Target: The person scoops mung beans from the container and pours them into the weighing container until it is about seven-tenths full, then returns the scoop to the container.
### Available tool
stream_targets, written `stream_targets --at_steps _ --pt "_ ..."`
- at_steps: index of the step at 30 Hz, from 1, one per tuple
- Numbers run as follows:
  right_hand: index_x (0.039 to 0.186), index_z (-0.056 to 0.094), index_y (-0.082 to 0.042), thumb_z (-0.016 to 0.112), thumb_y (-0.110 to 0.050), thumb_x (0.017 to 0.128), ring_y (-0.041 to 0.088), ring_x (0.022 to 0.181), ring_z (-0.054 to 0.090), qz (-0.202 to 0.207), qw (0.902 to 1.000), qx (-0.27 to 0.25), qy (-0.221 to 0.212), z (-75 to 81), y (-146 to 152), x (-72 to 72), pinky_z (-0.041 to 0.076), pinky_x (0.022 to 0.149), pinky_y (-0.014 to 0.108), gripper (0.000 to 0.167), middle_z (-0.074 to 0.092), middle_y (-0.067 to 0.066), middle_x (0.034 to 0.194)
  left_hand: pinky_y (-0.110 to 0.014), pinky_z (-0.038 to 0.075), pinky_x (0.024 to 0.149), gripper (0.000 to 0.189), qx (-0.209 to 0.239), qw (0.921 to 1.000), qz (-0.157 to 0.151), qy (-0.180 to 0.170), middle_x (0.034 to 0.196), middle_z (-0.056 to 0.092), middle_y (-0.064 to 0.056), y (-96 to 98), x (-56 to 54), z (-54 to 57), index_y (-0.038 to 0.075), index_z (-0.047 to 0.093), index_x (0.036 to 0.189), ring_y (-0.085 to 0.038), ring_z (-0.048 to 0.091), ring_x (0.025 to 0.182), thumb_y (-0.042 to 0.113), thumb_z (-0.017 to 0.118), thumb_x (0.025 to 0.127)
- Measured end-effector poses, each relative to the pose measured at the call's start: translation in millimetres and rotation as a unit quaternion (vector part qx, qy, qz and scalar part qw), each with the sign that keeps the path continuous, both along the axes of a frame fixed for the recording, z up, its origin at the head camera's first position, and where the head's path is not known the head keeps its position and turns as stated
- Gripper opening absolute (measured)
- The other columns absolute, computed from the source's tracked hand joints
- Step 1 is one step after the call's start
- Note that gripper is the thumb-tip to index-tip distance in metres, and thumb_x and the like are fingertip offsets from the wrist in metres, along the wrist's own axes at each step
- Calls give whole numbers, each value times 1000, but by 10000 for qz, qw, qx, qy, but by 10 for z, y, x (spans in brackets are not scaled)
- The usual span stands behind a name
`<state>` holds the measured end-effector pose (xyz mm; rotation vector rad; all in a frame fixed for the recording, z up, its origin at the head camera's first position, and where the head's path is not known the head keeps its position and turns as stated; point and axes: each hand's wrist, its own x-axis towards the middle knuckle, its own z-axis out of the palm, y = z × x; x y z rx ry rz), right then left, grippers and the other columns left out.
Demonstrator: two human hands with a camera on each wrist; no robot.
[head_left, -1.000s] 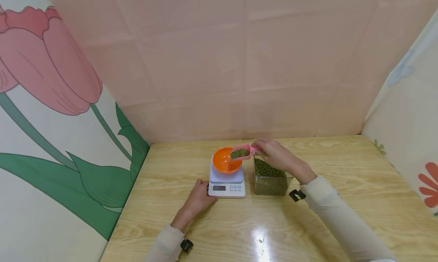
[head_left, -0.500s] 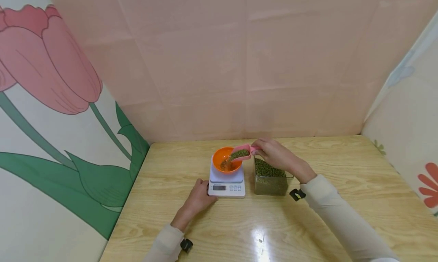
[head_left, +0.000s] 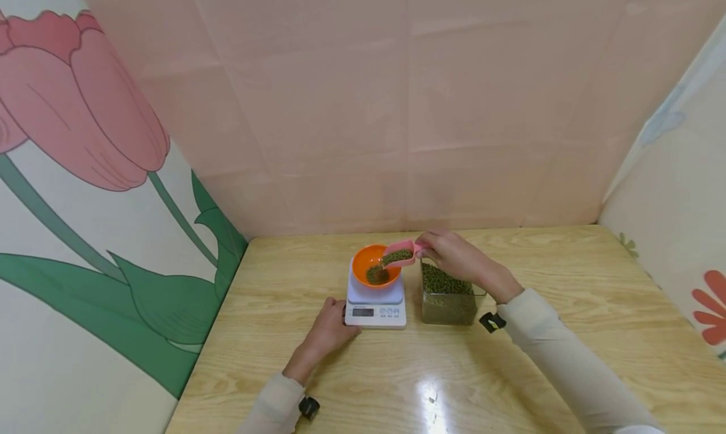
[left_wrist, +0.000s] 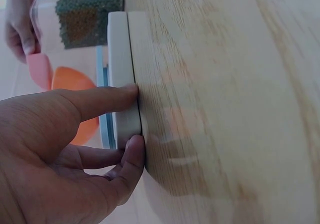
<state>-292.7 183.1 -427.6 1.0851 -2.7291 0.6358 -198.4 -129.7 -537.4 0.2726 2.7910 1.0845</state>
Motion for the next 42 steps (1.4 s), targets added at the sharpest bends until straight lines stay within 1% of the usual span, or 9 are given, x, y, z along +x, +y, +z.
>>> stream_targets --at_steps 7,15,24,42 --pt "114 74 2 71 -13 101 28 99 71 16 10000 -8 -3 13 -14 2 59 87 46 20 74 13 107 -36 47 86 47 31 10000 9 5 108 62 -9 5 7 14 -1 69 131 -21 45 98 9 85 88" --pt "115 74 1 72 -13 101 26 99 71 59 10000 33 -68 12 -26 3 60 87 43 19 75 13 108 -36 46 84 47 21 10000 -18 14 106 63 -9 8 10 20 -1 69 131 -21 44 98 9 84 88" --pt "115 75 0 73 -13 101 27 100 72 78 9999 85 9 4 -27 8 61 88 44 20 75 13 108 -35 45 84 45 75 10000 19 -34 107 62 -8 1 11 9 1 70 132 -20 44 98 9 83 89" --pt "116 76 1 73 -11 100 28 103 72 27 9998 173 79 20 -63 40 61 90 43 21 75 14 110 -35 46 84 47 97 9999 -25 13 106 62 -9 -3 13 13 -1 70 132 -21 44 98 7 84 87"
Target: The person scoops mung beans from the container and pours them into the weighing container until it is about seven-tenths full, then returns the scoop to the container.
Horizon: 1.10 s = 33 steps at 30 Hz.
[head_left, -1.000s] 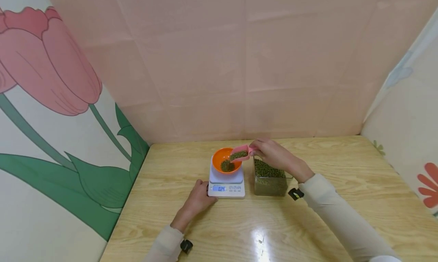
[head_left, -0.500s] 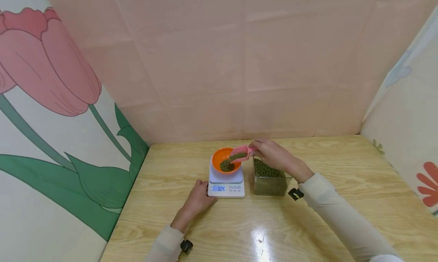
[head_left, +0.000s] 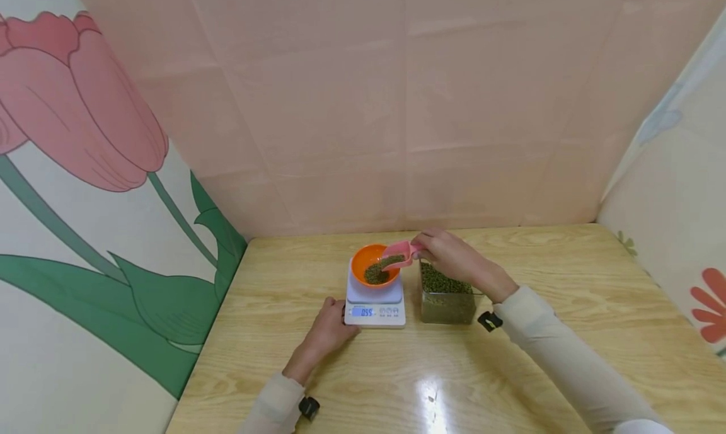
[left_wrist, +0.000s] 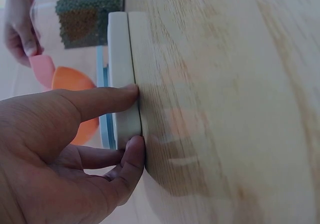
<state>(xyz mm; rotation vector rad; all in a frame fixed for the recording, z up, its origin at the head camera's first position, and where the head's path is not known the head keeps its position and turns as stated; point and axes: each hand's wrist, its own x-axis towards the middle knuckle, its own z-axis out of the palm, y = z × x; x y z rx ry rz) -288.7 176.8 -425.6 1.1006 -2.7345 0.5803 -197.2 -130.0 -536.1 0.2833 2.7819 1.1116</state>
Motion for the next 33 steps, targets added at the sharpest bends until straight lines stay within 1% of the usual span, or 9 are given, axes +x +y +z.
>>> stream_targets --at_steps 6,17,24,33 --pt "117 76 2 73 -11 100 29 103 73 -3 10000 31 29 13 4 -24 61 91 43 21 75 15 110 -34 45 82 47 3 10000 25 16 105 63 -9 14 -5 27 -1 70 130 -21 43 97 7 84 86" --pt "115 76 3 76 -11 97 31 102 72 122 9996 111 223 39 11 -45 61 90 43 22 75 16 110 -33 45 83 48 -29 10000 28 69 105 65 -8 37 -45 10 -1 70 131 -20 43 98 8 85 86" --pt "115 76 2 77 -13 97 29 100 73 163 9992 154 336 27 21 -80 62 88 42 23 75 15 110 -35 46 85 48 -34 9999 109 -7 106 61 -10 57 -36 42 -2 70 131 -21 44 97 8 85 86" --pt "115 77 1 78 -14 97 28 101 72 137 9989 231 376 24 37 -106 62 88 41 23 75 14 110 -34 46 84 48 -30 9999 168 -13 106 60 -10 80 -43 38 -1 70 130 -20 45 97 7 85 85"
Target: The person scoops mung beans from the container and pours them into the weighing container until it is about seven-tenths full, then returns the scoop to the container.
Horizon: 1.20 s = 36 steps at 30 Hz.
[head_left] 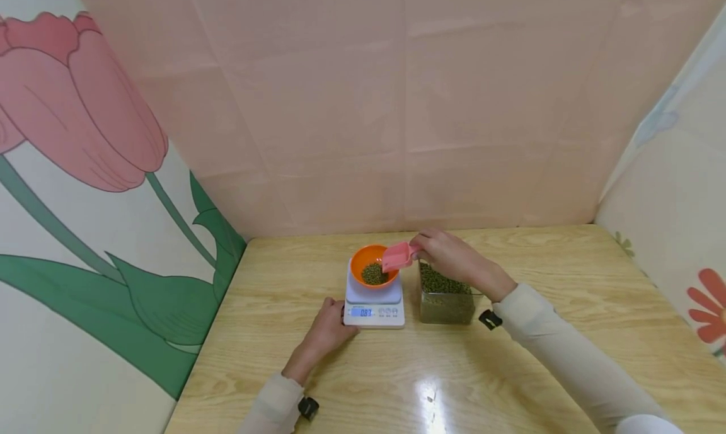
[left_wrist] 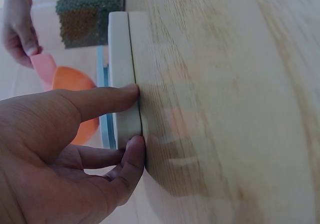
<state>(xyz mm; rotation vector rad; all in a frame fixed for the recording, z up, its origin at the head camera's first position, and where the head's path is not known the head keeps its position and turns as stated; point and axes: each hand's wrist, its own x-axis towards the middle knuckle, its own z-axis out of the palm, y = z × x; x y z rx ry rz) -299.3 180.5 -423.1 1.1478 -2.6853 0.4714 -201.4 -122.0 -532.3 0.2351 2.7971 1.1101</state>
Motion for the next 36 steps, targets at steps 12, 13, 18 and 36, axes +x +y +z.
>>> stream_targets --at_steps 12,13,18,36 --pt "112 78 0 80 -12 95 27 98 73 65 9995 53 298 -7 7 -6 62 85 40 21 76 14 107 -35 46 85 48 4 10000 -20 -7 106 60 -10 -6 0 -8 -1 70 131 -20 45 97 7 85 86" --pt "112 78 0 80 -12 95 27 98 73 71 9995 42 306 -9 9 -7 62 86 40 21 76 14 107 -35 46 85 48 4 10000 -22 -6 106 60 -9 -7 0 -8 -1 70 131 -20 44 97 7 85 86" --pt "112 78 1 80 -12 95 28 98 73 82 9994 -8 332 -10 21 4 62 86 41 21 76 14 107 -35 46 85 47 19 10000 -27 9 105 60 -9 -11 -1 -3 -1 70 130 -20 44 97 7 85 86" --pt "112 77 2 79 -10 96 29 97 72 -17 9990 -257 374 -5 94 31 62 86 44 21 75 15 106 -38 47 86 48 0 10000 17 -58 108 58 -11 -14 18 -9 -2 69 131 -21 46 96 8 85 87"
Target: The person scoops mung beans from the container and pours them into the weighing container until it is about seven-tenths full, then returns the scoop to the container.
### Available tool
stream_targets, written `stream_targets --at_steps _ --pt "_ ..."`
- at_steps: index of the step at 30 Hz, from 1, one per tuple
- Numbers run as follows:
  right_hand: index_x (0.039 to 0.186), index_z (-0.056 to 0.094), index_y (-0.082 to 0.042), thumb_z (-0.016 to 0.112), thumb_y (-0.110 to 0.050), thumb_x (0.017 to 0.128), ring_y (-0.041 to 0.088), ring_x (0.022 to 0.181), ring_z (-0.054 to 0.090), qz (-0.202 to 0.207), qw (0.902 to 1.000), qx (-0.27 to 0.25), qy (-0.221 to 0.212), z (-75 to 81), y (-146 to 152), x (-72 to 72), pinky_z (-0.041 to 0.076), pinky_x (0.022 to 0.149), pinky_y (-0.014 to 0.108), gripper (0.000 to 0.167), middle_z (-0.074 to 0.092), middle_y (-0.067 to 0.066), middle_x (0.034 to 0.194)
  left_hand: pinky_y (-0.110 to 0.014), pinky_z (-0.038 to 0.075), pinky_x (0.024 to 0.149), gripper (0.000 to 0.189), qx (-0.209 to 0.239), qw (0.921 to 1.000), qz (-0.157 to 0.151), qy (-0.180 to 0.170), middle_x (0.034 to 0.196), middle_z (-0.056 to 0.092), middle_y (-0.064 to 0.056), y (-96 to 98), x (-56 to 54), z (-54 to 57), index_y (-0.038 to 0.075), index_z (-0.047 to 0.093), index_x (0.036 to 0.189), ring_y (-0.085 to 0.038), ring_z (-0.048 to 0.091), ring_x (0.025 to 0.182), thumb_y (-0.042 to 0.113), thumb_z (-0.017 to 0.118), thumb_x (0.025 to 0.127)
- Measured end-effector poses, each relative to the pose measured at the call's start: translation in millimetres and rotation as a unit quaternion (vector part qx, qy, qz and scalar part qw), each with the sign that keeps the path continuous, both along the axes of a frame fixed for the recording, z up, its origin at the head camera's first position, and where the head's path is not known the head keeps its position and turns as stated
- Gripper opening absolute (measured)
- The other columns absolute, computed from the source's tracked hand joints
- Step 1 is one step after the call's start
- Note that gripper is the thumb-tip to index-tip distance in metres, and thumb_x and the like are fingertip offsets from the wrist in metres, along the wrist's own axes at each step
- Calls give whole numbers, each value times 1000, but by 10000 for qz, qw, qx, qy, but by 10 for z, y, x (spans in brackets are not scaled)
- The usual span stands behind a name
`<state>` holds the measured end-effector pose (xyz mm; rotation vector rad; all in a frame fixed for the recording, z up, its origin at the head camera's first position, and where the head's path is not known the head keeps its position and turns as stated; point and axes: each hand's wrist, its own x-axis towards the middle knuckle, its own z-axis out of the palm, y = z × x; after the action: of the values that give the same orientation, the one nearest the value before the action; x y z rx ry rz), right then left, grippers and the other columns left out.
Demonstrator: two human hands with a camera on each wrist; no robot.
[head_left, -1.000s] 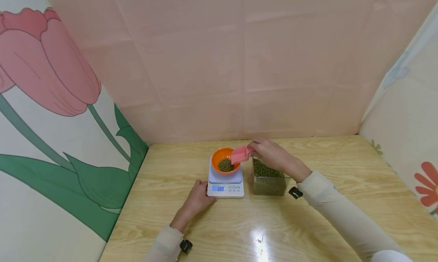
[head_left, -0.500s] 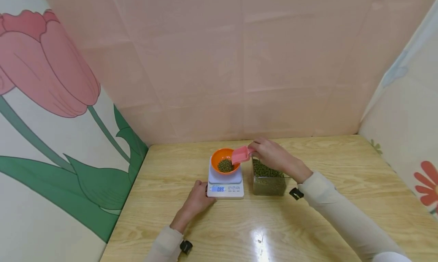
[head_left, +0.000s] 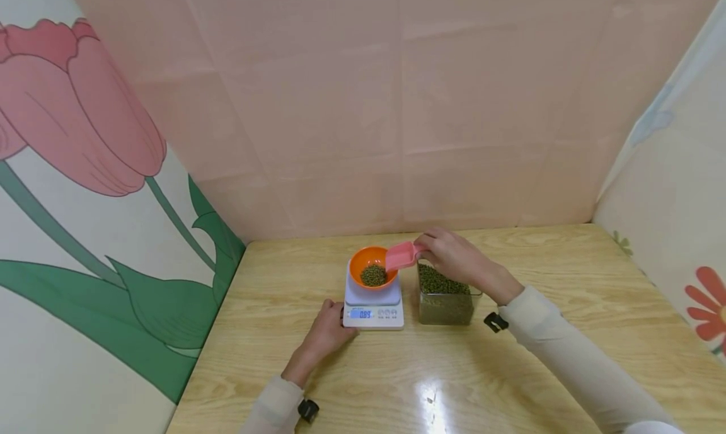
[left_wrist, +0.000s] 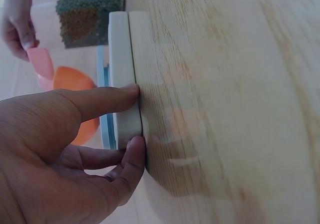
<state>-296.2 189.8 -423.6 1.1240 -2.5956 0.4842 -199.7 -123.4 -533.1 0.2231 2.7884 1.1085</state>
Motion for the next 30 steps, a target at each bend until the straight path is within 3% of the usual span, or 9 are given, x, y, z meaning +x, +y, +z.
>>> stream_targets --at_steps 18,30 --pt "113 76 1 75 -12 99 29 102 69 -266 9995 -9 -176 163 86 103 61 87 45 19 73 14 111 -41 50 88 49 24 10000 19 -10 111 58 -12 4 -1 -16 -3 68 132 -21 47 98 9 85 88" --pt "110 75 1 77 -10 97 27 96 68 -245 9994 -219 59 229 185 149 61 82 44 16 72 12 106 -41 50 89 47 65 10000 -17 -12 113 60 -12 9 -1 -12 -1 68 132 -21 47 100 8 84 88"
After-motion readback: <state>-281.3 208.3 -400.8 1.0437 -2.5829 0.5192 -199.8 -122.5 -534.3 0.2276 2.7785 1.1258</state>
